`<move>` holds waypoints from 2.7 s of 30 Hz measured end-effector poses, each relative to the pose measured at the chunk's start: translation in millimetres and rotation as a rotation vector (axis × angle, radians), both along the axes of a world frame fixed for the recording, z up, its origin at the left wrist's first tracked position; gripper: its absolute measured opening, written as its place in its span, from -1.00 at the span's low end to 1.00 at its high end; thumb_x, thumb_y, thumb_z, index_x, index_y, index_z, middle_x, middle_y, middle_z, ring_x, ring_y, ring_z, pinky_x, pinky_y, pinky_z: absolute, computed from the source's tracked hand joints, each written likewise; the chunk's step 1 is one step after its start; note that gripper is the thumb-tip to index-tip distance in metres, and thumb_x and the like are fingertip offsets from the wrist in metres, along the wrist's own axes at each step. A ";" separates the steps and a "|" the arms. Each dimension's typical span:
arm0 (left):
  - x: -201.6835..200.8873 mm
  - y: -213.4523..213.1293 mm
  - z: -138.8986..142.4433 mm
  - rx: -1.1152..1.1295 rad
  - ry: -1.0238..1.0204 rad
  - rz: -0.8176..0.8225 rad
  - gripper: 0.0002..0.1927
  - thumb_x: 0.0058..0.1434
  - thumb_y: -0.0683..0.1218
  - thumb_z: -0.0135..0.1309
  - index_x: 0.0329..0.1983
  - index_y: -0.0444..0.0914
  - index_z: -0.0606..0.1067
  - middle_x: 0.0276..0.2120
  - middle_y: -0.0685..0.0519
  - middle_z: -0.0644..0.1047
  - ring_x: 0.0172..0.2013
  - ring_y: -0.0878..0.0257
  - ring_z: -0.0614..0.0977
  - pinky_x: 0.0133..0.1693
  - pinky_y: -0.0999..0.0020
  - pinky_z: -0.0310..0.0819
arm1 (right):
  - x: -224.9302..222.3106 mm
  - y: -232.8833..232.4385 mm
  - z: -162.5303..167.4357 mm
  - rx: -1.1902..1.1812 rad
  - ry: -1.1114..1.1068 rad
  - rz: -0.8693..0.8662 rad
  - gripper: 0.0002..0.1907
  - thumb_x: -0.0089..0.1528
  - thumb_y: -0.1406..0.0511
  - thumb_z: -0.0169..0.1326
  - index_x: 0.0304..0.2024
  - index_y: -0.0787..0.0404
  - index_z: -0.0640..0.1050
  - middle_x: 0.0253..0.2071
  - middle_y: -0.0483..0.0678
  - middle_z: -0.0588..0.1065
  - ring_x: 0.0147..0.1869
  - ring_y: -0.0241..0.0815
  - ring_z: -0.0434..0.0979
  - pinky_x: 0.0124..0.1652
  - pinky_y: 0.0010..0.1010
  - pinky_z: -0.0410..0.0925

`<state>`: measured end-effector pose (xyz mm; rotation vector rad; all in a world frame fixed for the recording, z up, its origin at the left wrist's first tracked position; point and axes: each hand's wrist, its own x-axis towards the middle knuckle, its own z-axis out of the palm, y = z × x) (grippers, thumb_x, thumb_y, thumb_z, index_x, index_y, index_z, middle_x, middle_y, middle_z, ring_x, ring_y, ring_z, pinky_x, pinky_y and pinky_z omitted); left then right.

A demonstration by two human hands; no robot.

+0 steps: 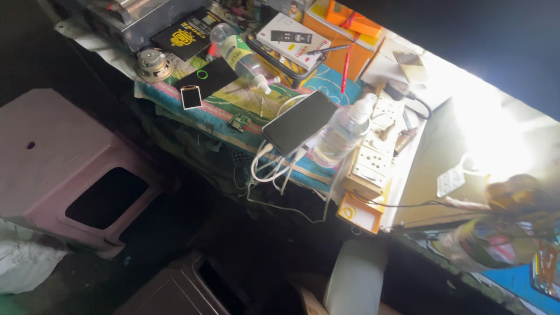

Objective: The person repairs a disassembled smartphone at a cluttered workbench. They press and align an internal flex cable and battery into the phone body, reposition the device, use a screwdriver on the phone, and hold and turn the phone chassis while working on its internals.

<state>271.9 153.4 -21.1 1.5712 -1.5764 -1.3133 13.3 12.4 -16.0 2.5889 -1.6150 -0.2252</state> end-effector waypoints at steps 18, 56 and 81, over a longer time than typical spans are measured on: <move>-93.2 46.5 -22.4 -0.848 -0.174 -0.025 -0.71 -0.09 -0.12 0.04 -0.28 -0.32 0.44 -0.36 -0.19 0.54 -0.34 -0.20 0.61 -0.42 -0.05 0.44 | -127.7 47.9 4.2 0.013 -0.602 0.439 -0.56 0.06 0.36 0.18 0.02 0.21 0.57 -0.05 0.13 0.59 -0.03 0.15 0.60 -0.10 -0.18 0.44; -193.4 -176.9 23.2 -1.068 -0.402 0.064 -0.64 0.17 -0.29 0.08 0.06 -0.46 0.47 0.08 -0.10 0.44 0.00 0.08 0.49 -0.01 0.27 0.44 | -166.6 -107.0 65.0 -0.064 -0.645 0.375 -0.73 0.31 0.66 0.02 -0.05 0.36 0.61 -0.13 0.05 0.57 -0.09 -0.13 0.60 -0.10 -0.44 0.38; -200.2 -184.8 21.9 -1.017 -0.457 0.088 -0.82 0.38 -0.24 0.08 0.02 -0.38 0.51 0.03 -0.03 0.48 -0.08 0.18 0.50 -0.10 0.33 0.44 | -166.5 -124.6 61.1 -0.024 -0.602 0.319 -0.75 0.35 0.66 0.00 -0.06 0.37 0.60 -0.15 0.04 0.51 -0.14 -0.18 0.49 -0.15 -0.48 0.30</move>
